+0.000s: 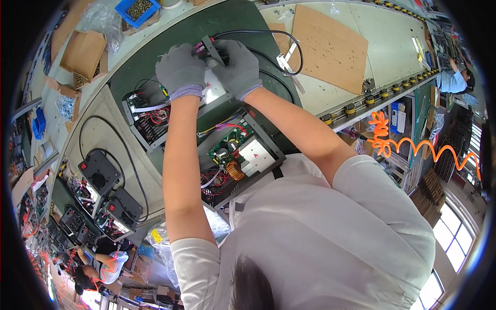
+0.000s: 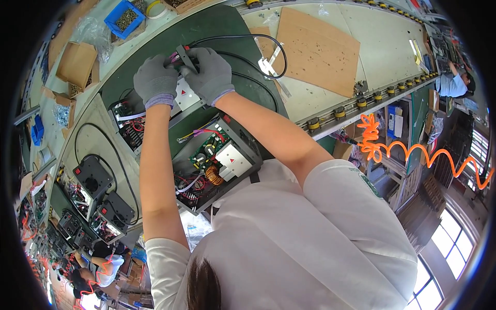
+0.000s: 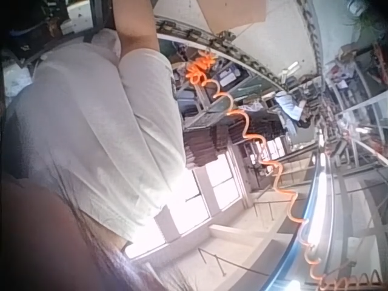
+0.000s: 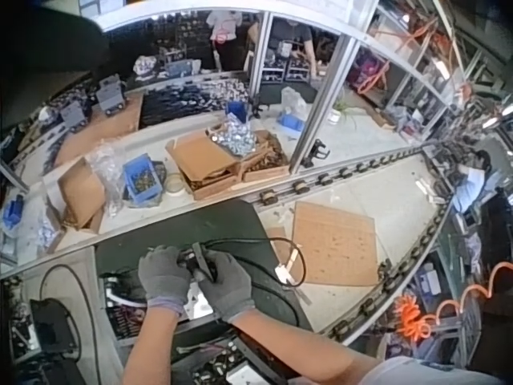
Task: Assembling electrical components into metal enclosures and securing them with a power screwdriver.
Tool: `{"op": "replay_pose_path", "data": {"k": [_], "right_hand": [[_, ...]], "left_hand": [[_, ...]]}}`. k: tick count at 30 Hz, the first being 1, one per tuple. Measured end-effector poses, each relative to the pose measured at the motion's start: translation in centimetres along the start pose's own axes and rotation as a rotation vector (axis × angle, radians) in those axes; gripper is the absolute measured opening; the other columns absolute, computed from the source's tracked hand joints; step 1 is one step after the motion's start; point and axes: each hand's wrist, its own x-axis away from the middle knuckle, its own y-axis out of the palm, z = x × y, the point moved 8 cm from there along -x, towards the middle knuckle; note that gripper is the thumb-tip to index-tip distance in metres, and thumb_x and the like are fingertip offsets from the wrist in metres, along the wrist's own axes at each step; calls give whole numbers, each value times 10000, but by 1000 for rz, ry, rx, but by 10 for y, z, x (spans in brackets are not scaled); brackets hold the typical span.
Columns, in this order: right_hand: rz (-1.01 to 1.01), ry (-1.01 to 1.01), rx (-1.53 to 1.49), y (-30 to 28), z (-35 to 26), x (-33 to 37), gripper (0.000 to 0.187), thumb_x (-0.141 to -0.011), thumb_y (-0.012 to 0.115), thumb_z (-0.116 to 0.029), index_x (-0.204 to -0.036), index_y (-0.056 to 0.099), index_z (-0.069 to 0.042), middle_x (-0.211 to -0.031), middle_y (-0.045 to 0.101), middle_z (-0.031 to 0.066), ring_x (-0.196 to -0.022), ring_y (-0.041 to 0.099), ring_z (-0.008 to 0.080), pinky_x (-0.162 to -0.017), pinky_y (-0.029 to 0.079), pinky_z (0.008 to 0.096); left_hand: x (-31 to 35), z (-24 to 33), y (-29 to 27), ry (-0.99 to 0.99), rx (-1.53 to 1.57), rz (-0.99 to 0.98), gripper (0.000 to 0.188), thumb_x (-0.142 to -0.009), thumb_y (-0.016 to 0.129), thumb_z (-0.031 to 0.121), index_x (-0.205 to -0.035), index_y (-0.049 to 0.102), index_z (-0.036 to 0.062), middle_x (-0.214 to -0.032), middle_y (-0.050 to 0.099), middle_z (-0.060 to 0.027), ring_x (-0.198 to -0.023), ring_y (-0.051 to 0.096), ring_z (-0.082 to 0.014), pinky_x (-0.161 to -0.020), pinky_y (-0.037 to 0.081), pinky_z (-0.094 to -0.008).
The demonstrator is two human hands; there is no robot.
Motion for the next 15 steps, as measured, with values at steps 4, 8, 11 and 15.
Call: {"op": "replay_pose_path", "data": {"k": [4, 8, 11, 15], "right_hand": [[3, 34, 24, -2, -3, -1, 377, -783, 766, -210, -1119, 658, -76, -1071, 676, 123, -946, 689, 288, -833, 556, 376], [-1, 30, 4, -1, 0, -1, 368, -788, 763, -223, -1112, 661, -80, -1061, 678, 124, -941, 687, 291, -824, 557, 376], [2, 28, -1, 0, -2, 0, 359, -789, 761, -228, -1101, 664, -78, -1048, 679, 127, -938, 684, 298, -820, 555, 383], [44, -39, 56, -1, 0, -1, 340, -784, 757, -230, -1070, 660, -72, -1017, 674, 135, -929, 673, 321, -817, 547, 411]], "left_hand": [[3, -1, 2, -28, 9, 24, 165, -796, 665, 228, -922, 763, 184, -965, 707, -67, -910, 677, -302, -794, 530, -427], [2, -3, 3, -16, 61, 55, 154, -799, 675, 240, -910, 763, 178, -957, 704, -77, -906, 673, -311, -797, 527, -426], [1, -3, 3, 38, 45, 72, 144, -803, 687, 248, -899, 760, 170, -941, 700, -85, -891, 672, -317, -787, 525, -430], [-2, -4, 8, 120, 144, 117, 137, -800, 714, 263, -880, 748, 157, -904, 691, -90, -852, 670, -322, -761, 521, -444]]}}
